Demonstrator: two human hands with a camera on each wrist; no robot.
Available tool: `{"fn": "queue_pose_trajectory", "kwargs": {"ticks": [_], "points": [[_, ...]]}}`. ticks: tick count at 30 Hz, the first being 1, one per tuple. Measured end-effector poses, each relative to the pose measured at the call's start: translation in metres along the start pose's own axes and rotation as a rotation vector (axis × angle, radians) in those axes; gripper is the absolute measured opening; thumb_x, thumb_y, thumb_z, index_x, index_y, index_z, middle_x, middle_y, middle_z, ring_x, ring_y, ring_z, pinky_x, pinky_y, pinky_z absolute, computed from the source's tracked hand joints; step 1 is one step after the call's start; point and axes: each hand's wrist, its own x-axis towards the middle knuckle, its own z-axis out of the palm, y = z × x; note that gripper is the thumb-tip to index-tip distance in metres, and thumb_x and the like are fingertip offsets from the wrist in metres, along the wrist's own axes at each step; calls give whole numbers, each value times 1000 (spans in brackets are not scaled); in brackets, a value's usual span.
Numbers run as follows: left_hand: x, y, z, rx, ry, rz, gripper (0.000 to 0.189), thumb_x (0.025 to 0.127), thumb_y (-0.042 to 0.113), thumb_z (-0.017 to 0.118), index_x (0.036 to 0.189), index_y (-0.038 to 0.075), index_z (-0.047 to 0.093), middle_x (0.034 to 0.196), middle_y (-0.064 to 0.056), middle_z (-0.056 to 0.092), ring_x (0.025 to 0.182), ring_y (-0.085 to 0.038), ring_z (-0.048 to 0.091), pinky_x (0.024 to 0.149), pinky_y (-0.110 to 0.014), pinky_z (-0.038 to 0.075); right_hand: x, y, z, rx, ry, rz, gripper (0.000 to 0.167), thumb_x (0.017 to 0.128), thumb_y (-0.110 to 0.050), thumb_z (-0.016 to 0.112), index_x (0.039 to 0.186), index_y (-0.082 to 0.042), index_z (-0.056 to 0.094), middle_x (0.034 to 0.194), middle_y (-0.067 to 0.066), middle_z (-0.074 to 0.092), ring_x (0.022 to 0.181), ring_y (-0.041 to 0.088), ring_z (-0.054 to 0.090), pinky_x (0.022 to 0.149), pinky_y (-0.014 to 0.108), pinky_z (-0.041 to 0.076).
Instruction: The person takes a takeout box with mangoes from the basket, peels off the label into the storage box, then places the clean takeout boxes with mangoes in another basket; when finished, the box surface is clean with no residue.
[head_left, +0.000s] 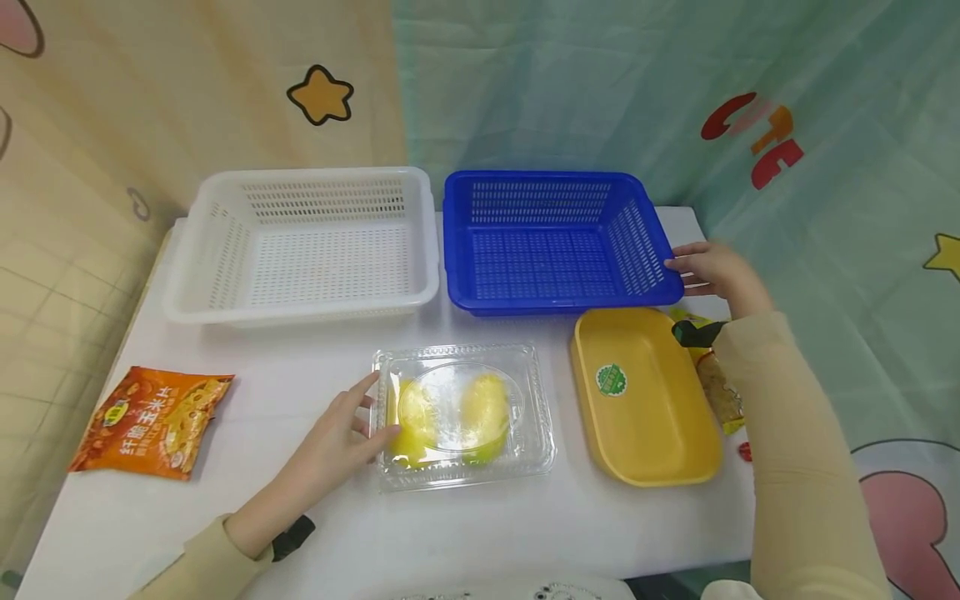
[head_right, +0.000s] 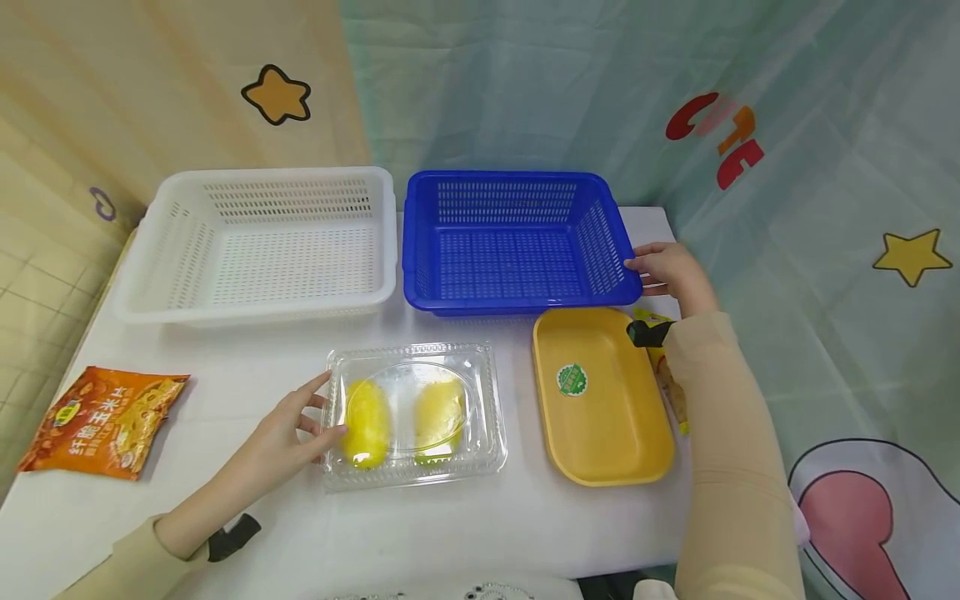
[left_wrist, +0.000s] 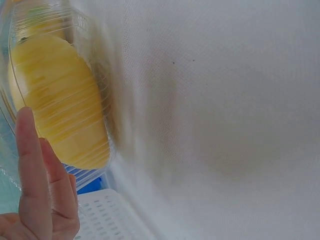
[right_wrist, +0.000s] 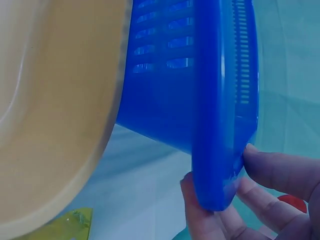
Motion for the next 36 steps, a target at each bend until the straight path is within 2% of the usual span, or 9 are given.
{"fn": "queue_pose_trajectory", "kwargs": {"ticks": [8,13,21,26,28,31,36], "points": [[0,-2,-1,-12,0,9,83,89,37,72,154,9,28,132,-20,50,96,-22,60,63,-23,53,1,0,1,23,11,8,67,102,-33,51,153,3,25,142,28,43,121,38,54,107,52,44],[-1,2,-7,-78,-17,9,83,88,31,74,154,9,28,130,-21,50,92,-22,61,60,-22,56,-2,-3,5,16,33,13,66,102,-32,51,153,3,26,142,29,43,126,43,51,107,52,43],[-5,17,-22,-124,-22,53,79,87,19,75,153,11,31,128,-22,50,85,-20,62,58,-26,58,-5,-4,6,-28,58,8,66,102,-33,51,152,2,26,143,29,43,126,44,51,106,51,44],[-6,35,-43,-194,1,105,79,89,16,73,155,14,28,128,-23,49,77,-15,64,60,-29,58,-3,-4,7,-29,55,8,68,101,-34,51,153,2,26,142,29,43,125,44,52,106,51,45],[-2,47,-54,-202,20,126,79,91,16,71,156,16,26,130,-22,48,79,-13,64,62,-28,59,-2,-4,7,-34,53,6,68,101,-34,51,152,3,26,142,30,44,124,43,53,106,51,45],[13,67,-70,-208,41,131,79,93,20,68,157,19,22,132,-20,48,80,-13,65,66,-27,59,-2,-3,6,-39,55,4,67,102,-34,51,152,3,27,141,30,45,121,42,56,105,52,45],[60,99,-87,-259,32,133,78,95,25,66,158,24,19,136,-19,43,86,-19,64,70,-29,60,-2,-3,7,-21,60,11,66,102,-33,51,151,4,28,139,30,45,117,41,58,104,52,46]]}}
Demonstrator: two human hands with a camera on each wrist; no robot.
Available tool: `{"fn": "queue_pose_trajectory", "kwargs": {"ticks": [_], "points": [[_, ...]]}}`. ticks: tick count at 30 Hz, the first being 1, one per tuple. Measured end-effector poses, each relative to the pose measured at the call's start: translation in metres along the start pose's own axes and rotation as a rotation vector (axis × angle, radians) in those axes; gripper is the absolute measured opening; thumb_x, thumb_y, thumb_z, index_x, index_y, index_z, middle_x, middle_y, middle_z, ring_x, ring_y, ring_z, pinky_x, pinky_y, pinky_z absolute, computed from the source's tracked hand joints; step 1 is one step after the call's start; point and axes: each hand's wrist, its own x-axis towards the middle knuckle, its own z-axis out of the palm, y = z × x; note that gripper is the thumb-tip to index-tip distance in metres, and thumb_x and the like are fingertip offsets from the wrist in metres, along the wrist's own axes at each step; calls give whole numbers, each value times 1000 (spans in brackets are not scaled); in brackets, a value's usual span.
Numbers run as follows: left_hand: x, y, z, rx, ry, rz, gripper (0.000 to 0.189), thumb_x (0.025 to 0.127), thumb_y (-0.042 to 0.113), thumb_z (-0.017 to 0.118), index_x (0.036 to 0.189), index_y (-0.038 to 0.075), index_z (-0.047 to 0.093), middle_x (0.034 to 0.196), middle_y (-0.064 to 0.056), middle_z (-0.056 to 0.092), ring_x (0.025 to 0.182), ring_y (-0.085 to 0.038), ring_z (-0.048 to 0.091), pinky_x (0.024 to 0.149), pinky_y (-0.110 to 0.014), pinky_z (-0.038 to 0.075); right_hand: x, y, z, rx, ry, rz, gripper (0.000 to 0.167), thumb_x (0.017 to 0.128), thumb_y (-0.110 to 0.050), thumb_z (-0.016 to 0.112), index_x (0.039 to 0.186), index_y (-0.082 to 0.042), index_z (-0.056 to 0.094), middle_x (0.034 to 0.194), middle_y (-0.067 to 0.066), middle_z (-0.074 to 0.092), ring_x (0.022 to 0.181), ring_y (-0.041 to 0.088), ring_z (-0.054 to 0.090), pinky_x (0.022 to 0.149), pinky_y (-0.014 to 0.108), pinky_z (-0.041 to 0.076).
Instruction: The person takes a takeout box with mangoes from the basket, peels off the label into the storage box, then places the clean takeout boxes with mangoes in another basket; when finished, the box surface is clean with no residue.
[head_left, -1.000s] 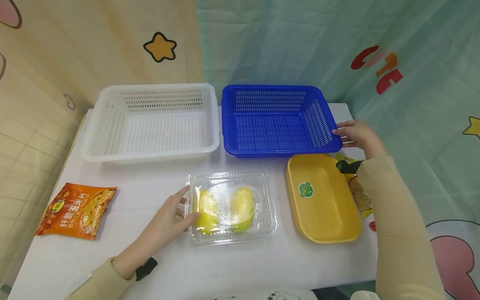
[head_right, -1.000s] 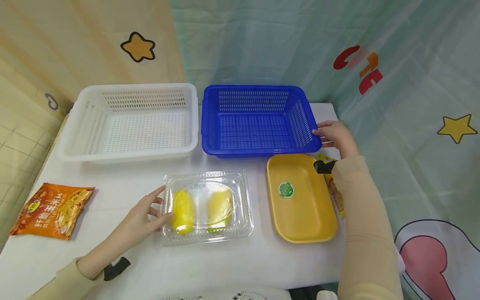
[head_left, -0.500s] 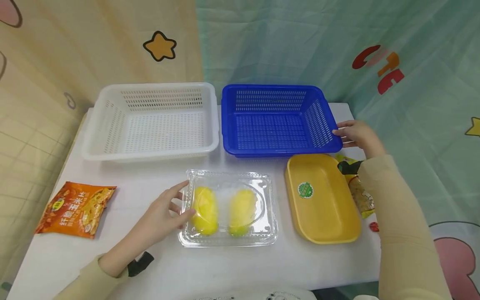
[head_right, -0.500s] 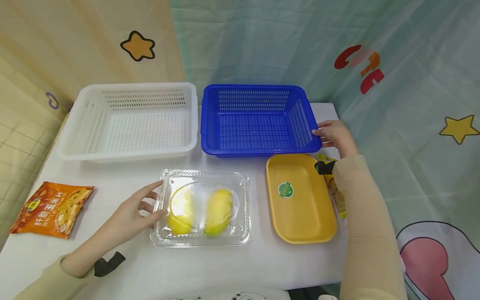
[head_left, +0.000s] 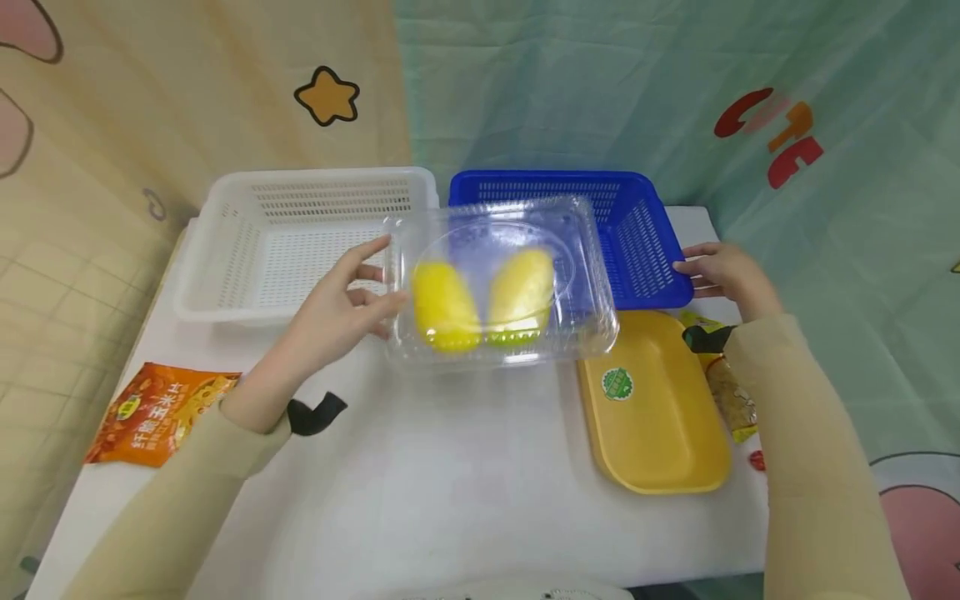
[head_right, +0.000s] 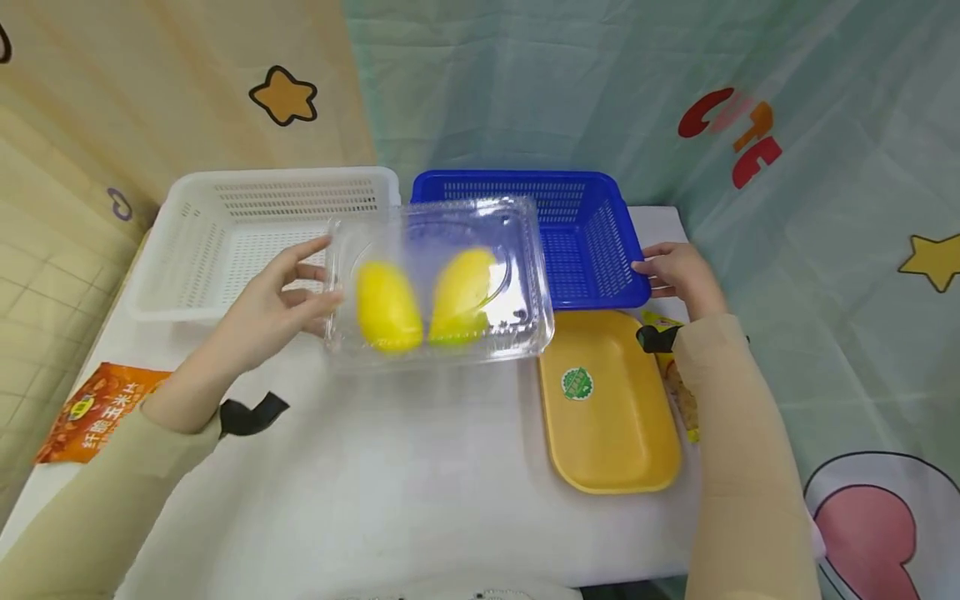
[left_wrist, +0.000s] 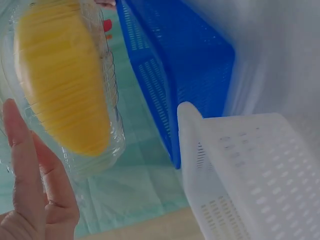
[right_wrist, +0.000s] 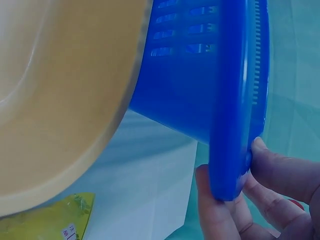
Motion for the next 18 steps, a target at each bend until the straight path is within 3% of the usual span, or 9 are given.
{"fn": "queue_pose_trajectory", "kwargs": {"ticks": [7,11,14,18], "points": [[90,36,13,69,-2,-39,78,95,32,64,158,23,19,129,-15,50,86,-25,68,73,-31,60,-2,0,-2,8,34,30,64,102,-30,51,152,4,27,140,32,44,124,47,52,106,53,44],[134,47,26,15,-30,-100,78,97,28,62,159,18,15,136,-18,50,96,-26,67,73,-30,60,-2,-1,0,13,37,21,63,102,-30,51,151,4,29,139,31,45,124,45,52,105,52,45],[158,50,35,-15,-70,-165,80,98,25,60,159,13,11,152,-20,38,109,-28,65,79,-31,60,-1,-1,2,16,38,24,62,102,-29,51,151,3,30,139,31,46,123,45,53,105,51,46],[179,54,47,-15,-121,-247,81,98,24,58,159,11,6,162,-15,22,124,-31,59,88,-34,57,-1,-1,1,11,49,23,61,102,-28,52,150,3,32,138,31,48,123,45,54,104,51,47]]}}
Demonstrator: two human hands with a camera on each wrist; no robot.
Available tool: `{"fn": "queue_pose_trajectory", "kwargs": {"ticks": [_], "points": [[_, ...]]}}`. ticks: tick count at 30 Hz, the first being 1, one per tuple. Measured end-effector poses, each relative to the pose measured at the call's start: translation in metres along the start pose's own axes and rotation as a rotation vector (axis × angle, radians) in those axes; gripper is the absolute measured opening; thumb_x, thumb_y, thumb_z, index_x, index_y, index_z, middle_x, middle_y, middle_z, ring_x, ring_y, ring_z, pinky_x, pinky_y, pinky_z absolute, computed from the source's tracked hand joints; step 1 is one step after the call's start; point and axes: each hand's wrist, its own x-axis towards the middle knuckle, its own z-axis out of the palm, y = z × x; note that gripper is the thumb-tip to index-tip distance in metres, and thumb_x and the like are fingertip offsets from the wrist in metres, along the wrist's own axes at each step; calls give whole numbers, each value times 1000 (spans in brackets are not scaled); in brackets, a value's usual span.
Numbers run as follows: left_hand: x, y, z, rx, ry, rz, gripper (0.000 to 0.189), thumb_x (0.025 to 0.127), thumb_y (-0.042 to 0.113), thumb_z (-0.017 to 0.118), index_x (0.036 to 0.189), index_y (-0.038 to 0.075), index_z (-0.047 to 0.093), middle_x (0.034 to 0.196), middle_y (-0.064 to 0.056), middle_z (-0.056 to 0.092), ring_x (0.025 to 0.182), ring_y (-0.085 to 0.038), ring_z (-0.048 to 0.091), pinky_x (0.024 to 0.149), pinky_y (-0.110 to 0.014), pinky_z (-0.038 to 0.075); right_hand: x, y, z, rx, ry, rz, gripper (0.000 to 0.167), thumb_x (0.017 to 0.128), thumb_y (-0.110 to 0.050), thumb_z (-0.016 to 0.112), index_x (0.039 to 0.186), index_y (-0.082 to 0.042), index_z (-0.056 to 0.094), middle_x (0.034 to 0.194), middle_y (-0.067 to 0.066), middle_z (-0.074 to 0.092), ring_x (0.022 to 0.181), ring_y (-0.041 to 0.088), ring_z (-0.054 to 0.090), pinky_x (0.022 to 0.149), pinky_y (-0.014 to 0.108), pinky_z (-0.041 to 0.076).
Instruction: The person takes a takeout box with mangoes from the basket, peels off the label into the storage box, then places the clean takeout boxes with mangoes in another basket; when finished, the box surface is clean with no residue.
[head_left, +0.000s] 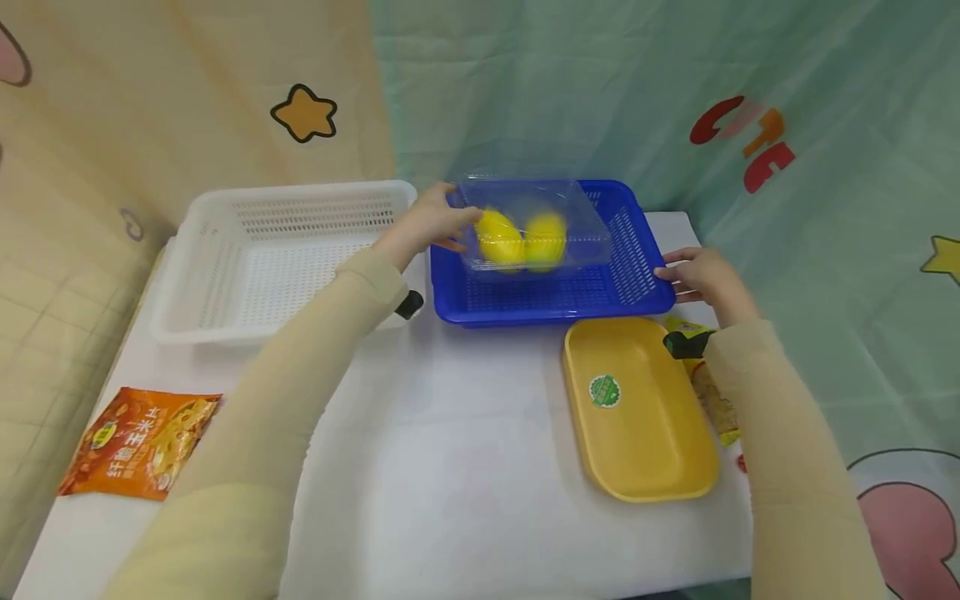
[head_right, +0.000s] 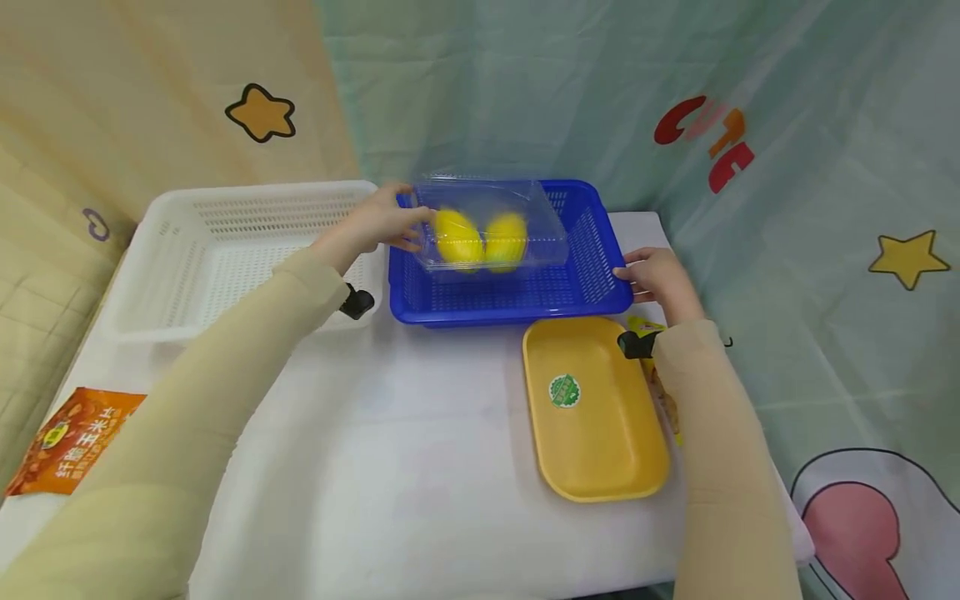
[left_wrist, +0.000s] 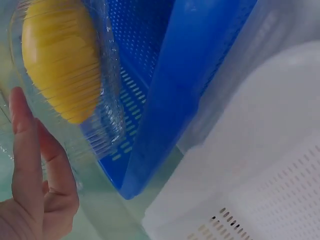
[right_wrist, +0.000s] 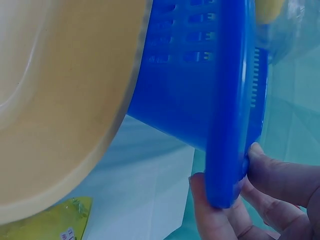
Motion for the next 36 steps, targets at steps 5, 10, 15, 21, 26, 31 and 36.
{"fn": "queue_pose_trajectory", "kwargs": {"ticks": [5,10,15,21,26,31,36], "points": [[12,7,9,65,-35,-43,82,98,26,58,159,9,6,161,-13,27,124,-30,59,92,-35,56,-1,-1,4,-8,8,-8,61,101,-29,53,149,3,33,137,31,49,122,44,56,102,49,48],[18,3,13,132,-28,-87,82,98,28,59,159,8,8,159,-14,31,115,-28,62,85,-30,58,-1,-9,10,-17,-10,-31,61,102,-29,53,150,4,32,136,31,49,120,45,56,101,49,48],[22,-8,15,145,-3,-120,80,98,29,59,158,6,12,158,-15,31,114,-30,64,87,-33,58,-1,-18,16,-18,-25,-42,61,102,-28,53,150,3,32,137,31,47,122,46,54,103,51,46],[22,-13,17,293,10,-126,75,99,34,57,155,0,20,157,-17,33,108,-31,66,99,-37,53,0,-24,20,-19,-39,-50,62,101,-29,53,151,3,31,138,31,46,122,46,53,104,51,46],[18,-9,14,375,-19,-148,72,101,36,54,154,1,21,157,-15,32,114,-32,65,112,-42,41,0,-25,20,-16,-43,-60,62,102,-28,53,151,2,31,138,31,46,123,46,53,105,51,45],[13,-1,6,358,-63,-108,68,102,37,50,154,1,24,158,-14,33,119,-31,62,107,-41,46,4,-23,17,-27,-35,-64,62,102,-28,53,150,4,31,138,31,46,122,47,53,105,52,45],[3,11,0,371,-142,-41,64,103,37,48,154,4,28,160,-12,31,125,-30,59,97,-38,53,9,-22,15,-32,-35,-62,62,102,-27,52,150,4,31,138,31,46,122,46,53,104,52,46]]}}
